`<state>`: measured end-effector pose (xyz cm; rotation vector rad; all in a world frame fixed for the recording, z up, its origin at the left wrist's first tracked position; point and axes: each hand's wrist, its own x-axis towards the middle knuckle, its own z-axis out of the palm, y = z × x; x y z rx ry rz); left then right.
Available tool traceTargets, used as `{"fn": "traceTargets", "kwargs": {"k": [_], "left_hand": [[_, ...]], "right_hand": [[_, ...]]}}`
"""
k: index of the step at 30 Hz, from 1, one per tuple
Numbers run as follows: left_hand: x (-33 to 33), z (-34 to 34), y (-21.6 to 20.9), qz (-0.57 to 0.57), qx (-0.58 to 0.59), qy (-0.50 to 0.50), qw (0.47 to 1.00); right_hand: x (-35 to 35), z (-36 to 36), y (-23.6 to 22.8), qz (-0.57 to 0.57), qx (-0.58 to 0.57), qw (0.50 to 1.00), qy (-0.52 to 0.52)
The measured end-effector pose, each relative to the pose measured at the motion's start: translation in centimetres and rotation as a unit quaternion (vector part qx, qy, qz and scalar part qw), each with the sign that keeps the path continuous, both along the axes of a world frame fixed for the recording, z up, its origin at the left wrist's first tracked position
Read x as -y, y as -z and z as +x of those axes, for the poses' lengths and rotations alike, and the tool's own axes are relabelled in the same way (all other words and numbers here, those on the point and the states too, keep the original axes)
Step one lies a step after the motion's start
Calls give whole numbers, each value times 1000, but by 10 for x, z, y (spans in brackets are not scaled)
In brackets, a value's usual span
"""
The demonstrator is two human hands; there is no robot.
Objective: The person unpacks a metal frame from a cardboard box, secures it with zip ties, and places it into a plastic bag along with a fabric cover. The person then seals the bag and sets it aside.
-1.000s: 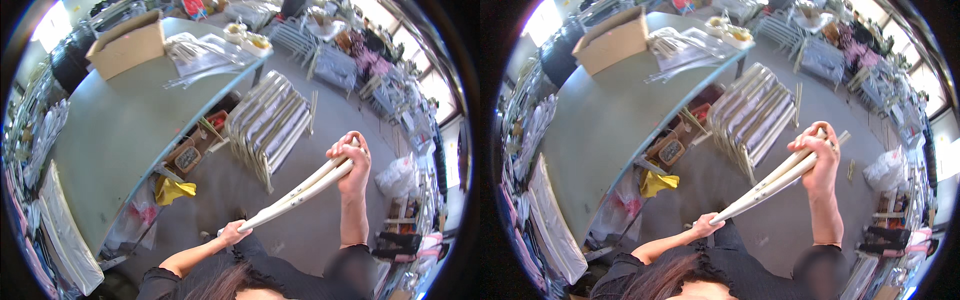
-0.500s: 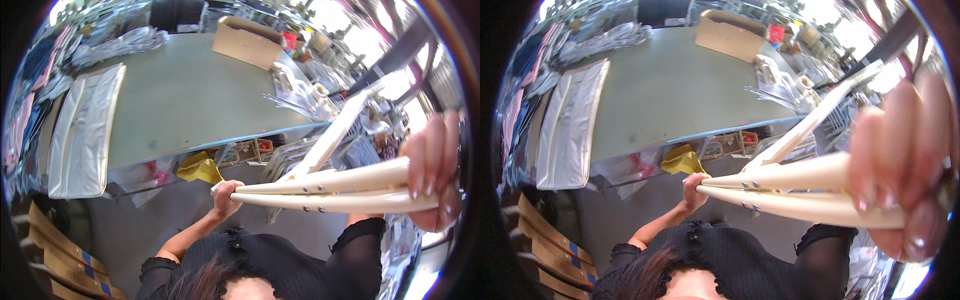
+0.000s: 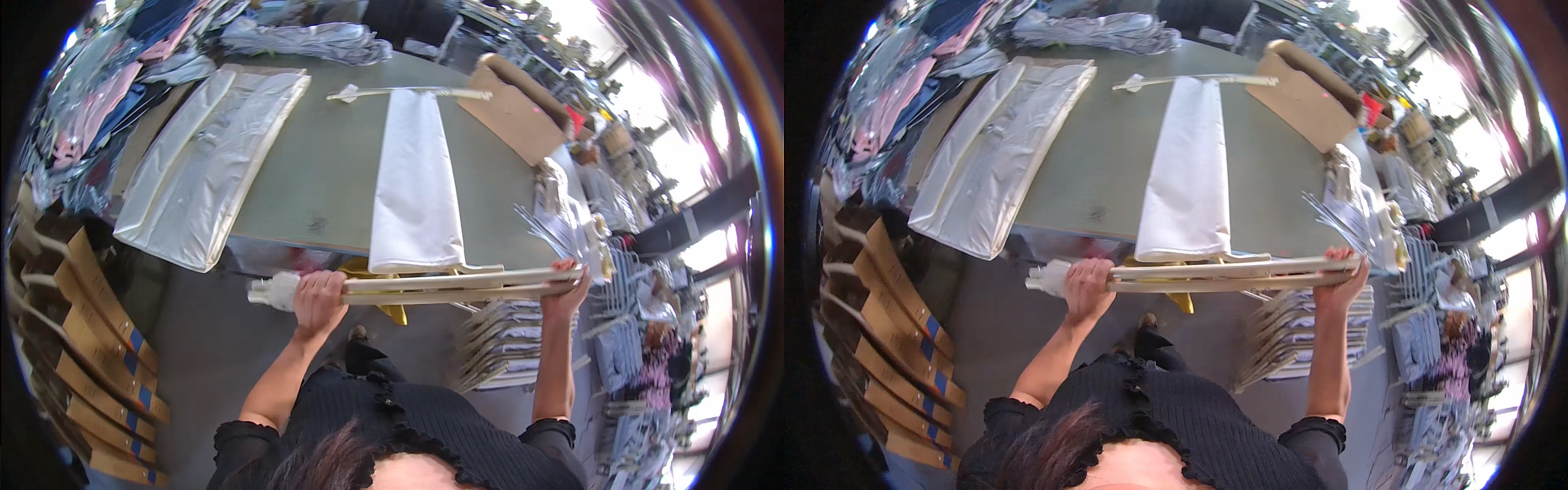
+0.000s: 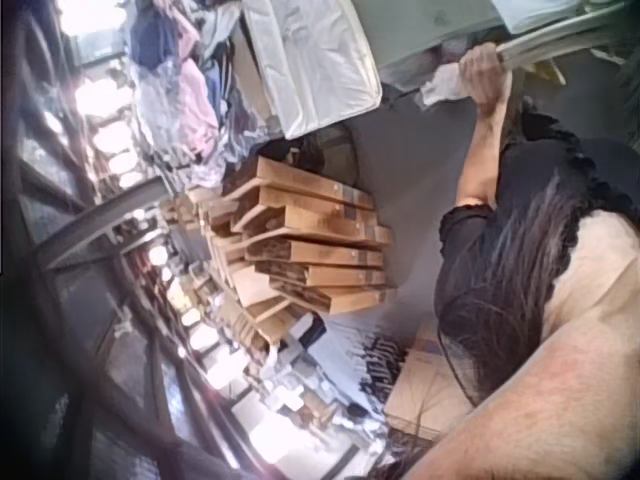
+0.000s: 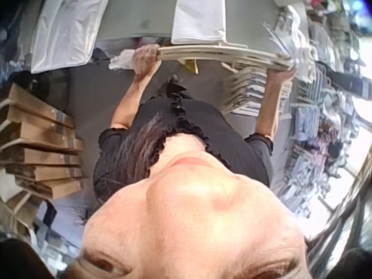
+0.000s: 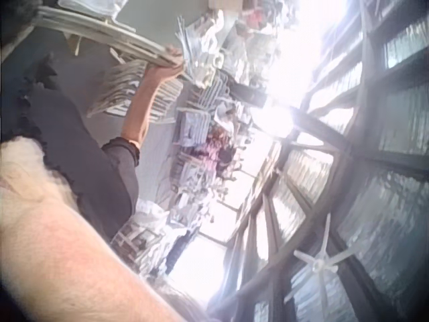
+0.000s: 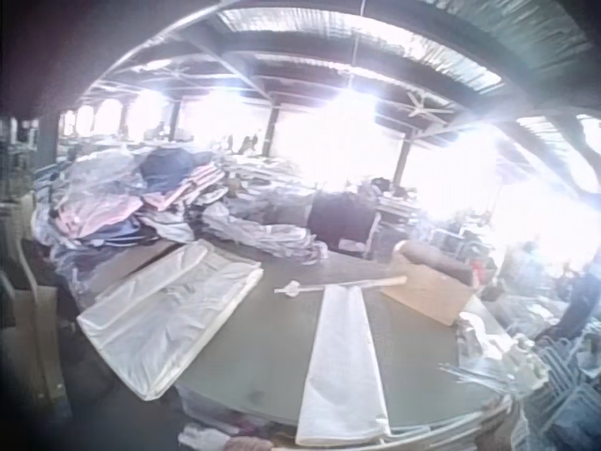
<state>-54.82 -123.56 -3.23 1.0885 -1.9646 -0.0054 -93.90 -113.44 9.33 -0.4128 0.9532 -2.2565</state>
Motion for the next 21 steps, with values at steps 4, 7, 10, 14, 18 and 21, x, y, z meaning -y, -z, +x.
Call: {"fn": "traceTargets", "kwargs": {"k": [4,7,10,14,18,21], "left_hand": [[46,-14,2,7,123,10,992],[65,-18,36,94,172,44,980],[69,-12,83,174,163,68,969],[49,42,85,215,29,-67,974],[46,169,158,294,-269,-494,773],[73,253,147,440,-630,-367,525]], "right_hand": [[19,-63,129,128,156,979,29],[52,-70,206,250,282,925,38],[59,-76,258,351,321,880,-4],[26,-56,254,580,174,778,-168],[48,-5,203,621,-21,754,-212],[113,124,133,529,-112,772,-333]]}}
